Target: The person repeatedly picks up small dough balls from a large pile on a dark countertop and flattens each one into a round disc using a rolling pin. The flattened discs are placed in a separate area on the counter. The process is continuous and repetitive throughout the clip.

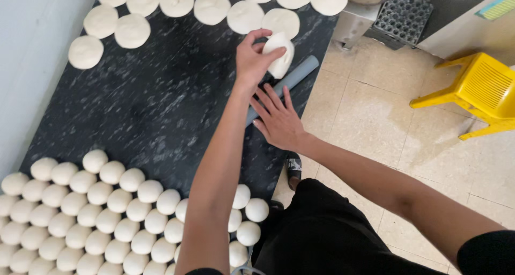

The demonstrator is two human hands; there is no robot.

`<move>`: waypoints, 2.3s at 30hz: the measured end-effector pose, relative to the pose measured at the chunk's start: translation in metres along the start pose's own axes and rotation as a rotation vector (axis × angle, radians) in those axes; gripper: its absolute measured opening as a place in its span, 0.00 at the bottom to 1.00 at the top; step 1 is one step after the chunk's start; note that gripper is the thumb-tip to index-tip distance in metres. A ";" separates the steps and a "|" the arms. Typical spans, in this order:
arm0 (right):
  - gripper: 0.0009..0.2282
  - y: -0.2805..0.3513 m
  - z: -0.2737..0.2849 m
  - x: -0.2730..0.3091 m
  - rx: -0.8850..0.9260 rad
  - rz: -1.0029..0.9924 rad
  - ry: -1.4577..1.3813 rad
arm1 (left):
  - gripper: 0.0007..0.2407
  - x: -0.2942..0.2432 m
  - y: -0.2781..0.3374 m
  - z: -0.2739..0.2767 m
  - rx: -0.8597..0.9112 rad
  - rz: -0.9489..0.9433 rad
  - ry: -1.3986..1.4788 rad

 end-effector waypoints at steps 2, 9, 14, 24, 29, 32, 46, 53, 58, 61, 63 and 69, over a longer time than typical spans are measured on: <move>0.33 -0.003 -0.001 -0.001 0.075 -0.037 -0.130 | 0.23 0.026 -0.032 -0.050 -0.010 0.044 0.137; 0.35 -0.007 0.016 -0.008 0.027 0.005 -0.415 | 0.17 0.068 -0.088 -0.086 -0.215 0.096 -0.267; 0.30 -0.013 0.022 -0.003 -0.014 -0.028 -0.321 | 0.10 0.034 -0.054 -0.007 -0.274 -0.172 -0.233; 0.26 -0.058 0.040 0.080 -0.211 0.145 -0.288 | 0.10 -0.016 0.167 0.291 -1.027 -0.128 -0.739; 0.26 -0.056 0.035 0.101 -0.232 0.160 -0.215 | 0.16 -0.011 0.225 0.415 -1.132 0.043 -1.221; 0.25 -0.055 0.033 0.105 -0.235 0.156 -0.182 | 0.17 0.016 0.209 0.450 -0.772 0.365 -1.289; 0.25 -0.064 0.029 0.077 -0.136 -0.064 -0.259 | 0.18 0.016 0.169 0.212 -0.464 -0.012 0.780; 0.27 -0.057 0.017 -0.001 -0.060 -0.268 -0.296 | 0.32 0.029 0.163 0.139 -0.312 0.071 -0.792; 0.29 -0.040 0.018 -0.024 -0.080 -0.318 -0.146 | 0.33 0.013 0.135 0.098 -0.309 -0.134 -1.326; 0.29 -0.031 0.020 -0.032 -0.056 -0.341 -0.185 | 0.35 0.030 0.121 0.082 -0.195 -0.091 -1.451; 0.27 -0.029 0.025 -0.034 -0.041 -0.354 -0.221 | 0.35 0.041 0.116 0.080 -0.134 -0.041 -1.478; 0.22 -0.018 0.064 -0.041 -0.162 -0.266 -0.357 | 0.30 0.036 0.105 0.134 -0.266 -0.103 -0.375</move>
Point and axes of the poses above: each hand's wrist, its own y-axis away from the middle knuckle, its own z-axis out of the back of the hand, x = y × z, the point moved 7 cm from there along -y, towards the middle knuckle, and after that the axes turned 3 degrees about -x, right-handed, at the moved point
